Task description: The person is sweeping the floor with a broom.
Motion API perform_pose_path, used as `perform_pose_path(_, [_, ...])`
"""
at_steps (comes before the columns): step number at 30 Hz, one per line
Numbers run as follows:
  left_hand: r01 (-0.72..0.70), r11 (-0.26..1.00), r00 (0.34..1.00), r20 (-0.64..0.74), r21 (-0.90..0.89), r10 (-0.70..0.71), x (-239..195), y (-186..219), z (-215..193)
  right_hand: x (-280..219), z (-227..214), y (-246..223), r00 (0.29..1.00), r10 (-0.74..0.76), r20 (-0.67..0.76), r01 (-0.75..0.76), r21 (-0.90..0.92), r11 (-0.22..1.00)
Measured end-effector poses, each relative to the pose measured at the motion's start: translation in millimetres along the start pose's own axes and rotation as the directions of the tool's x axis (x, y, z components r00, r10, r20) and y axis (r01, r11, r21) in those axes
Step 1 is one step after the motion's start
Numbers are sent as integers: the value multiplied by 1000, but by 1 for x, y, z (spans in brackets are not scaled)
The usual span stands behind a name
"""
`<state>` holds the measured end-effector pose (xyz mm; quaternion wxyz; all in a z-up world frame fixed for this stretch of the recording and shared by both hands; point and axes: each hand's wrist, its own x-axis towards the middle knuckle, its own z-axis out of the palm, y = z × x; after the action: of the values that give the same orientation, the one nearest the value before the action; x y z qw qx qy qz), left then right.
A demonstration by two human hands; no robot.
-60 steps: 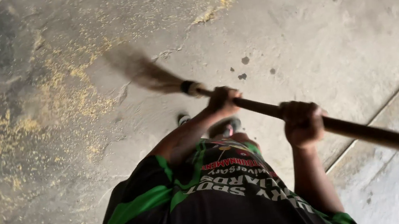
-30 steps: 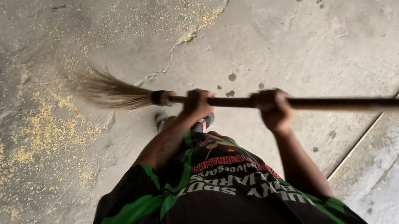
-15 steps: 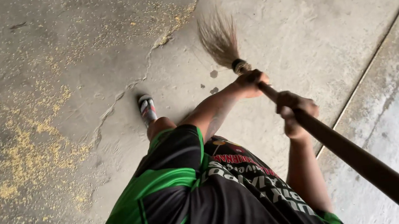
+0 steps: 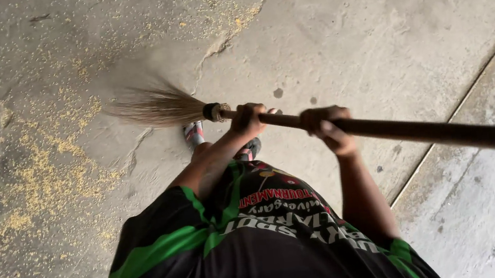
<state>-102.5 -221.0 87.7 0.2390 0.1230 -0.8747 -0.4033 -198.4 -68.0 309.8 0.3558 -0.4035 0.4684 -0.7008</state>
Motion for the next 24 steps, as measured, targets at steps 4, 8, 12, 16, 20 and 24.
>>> perform_pose_path(4, [-130,964,968,182,-231,174,25,54,-3,-14,10,-71,988,-141,-65,135,-88,987])
perform_pose_path(8, [-246,833,842,316,-496,437,61,105,11,-44,20,-111,924,-354,-147,315,-234,920])
perform_pose_path(12, [-100,877,686,606,-470,403,90,106,64,-49,26,-87,865,-428,-261,284,-449,847])
perform_pose_path(16, [-90,958,463,840,-271,282,95,62,97,-25,36,-33,866,-468,-177,201,-733,650])
perform_pose_path(20, [-117,960,584,763,-256,275,79,13,60,7,57,-2,902,-360,-239,139,-628,766])
perform_pose_path(24, [-24,955,672,702,-296,235,41,-71,21,17,54,41,951,-101,-294,-83,-554,828])
